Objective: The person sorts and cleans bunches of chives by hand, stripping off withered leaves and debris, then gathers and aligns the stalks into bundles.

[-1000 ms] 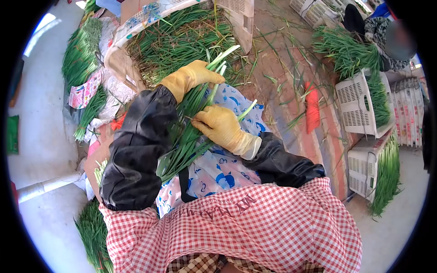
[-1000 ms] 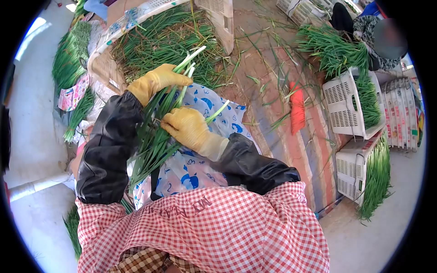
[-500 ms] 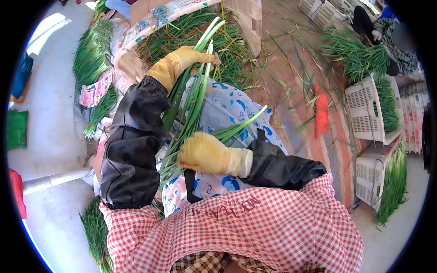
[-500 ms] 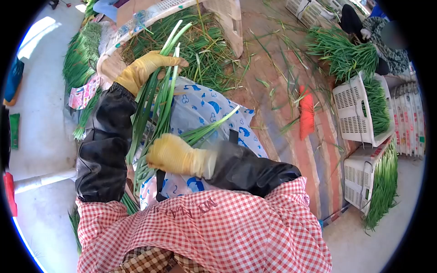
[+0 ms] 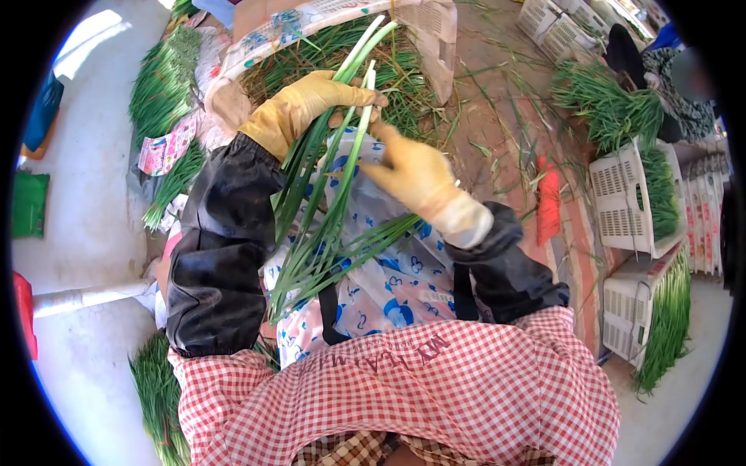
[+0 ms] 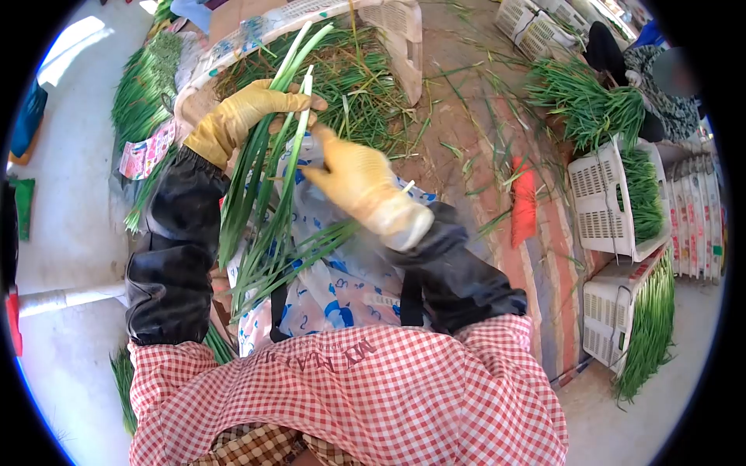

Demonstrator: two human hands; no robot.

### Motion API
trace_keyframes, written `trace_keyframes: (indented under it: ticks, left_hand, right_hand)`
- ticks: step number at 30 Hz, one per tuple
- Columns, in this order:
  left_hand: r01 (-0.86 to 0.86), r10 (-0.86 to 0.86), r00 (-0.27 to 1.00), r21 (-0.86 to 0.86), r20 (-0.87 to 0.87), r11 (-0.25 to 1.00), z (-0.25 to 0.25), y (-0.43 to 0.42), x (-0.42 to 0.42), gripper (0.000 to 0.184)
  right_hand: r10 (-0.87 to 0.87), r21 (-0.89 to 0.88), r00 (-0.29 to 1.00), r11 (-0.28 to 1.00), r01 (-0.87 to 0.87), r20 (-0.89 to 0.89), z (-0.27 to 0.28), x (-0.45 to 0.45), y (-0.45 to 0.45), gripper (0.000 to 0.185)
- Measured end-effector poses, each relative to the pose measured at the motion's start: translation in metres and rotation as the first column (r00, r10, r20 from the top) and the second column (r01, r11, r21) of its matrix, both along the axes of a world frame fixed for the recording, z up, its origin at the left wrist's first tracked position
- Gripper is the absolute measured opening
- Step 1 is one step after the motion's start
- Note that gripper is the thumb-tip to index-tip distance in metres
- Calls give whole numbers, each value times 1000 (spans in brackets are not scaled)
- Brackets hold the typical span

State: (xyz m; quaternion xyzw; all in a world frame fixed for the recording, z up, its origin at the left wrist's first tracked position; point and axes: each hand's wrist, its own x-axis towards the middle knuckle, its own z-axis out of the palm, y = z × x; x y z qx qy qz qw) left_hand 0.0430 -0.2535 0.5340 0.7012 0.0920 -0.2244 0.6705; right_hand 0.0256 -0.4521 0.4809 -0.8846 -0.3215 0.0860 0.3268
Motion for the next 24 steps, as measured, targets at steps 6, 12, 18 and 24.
trace_keyframes:
  ticks: [6,12,18,24]
  left_hand:
    - [-49,30,976,83,217,995,12,24,-4,34]
    - [-473,441,836,22,328,881,27,101,-34,42]
    - [-296,326,932,-182,160,938,53,72,-68,40]
    - [14,6,996,-231,89,973,23,33,-44,39]
  right_hand:
    - [537,-69,841,843,-534,57,-28,-53,18,17]
    - [281,432,960,867,-248,-13,-18,-1,-98,24]
    - [-121,177,527,860,479,-841,-103,50,-167,45]
    - [273,481,474,779,402,-837,-58,6,-89,35]
